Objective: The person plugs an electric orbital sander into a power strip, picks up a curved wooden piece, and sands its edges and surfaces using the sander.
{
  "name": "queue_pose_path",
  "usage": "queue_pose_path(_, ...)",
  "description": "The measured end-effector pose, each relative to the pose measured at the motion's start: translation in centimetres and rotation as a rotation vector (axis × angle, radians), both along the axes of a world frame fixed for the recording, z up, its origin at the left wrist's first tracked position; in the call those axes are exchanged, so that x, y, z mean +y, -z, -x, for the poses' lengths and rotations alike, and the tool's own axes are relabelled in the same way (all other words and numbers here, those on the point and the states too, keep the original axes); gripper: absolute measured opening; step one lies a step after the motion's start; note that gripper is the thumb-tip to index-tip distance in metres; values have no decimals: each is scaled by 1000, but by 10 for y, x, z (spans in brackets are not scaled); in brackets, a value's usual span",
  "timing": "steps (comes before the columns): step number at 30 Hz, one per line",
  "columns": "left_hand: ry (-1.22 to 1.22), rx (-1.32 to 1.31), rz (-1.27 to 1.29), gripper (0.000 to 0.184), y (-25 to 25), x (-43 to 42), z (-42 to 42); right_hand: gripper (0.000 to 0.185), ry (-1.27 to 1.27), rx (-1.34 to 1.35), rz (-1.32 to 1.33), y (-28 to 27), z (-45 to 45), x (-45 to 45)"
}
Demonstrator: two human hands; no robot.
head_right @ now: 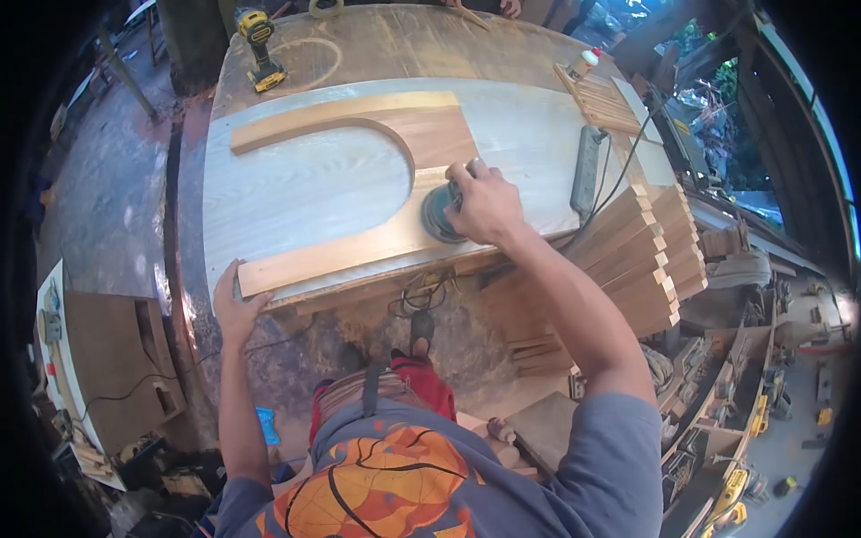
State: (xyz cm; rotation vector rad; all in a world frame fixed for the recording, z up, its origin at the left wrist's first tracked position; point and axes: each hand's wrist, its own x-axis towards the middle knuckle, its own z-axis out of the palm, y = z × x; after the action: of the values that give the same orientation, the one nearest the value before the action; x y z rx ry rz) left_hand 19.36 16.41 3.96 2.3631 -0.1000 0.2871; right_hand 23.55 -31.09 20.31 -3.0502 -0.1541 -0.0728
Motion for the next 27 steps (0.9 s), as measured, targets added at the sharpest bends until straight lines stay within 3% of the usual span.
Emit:
queue_pose_path(6,0,5,14,88,0,0,0,50,155,30,55,-5,-47,-10)
queue_pose_path(11,-10,21,16,87,-1,-1,-1,53,-17,50,-16,-3,-3,29)
queue_pose_path(18,-39,17,94,86,5,-2,1,50,55,79,18,-6,-42,41)
queue_pose_path(27,-60,34,14,93,3,-3,1,50,-210,12,-70,-9,-13,141)
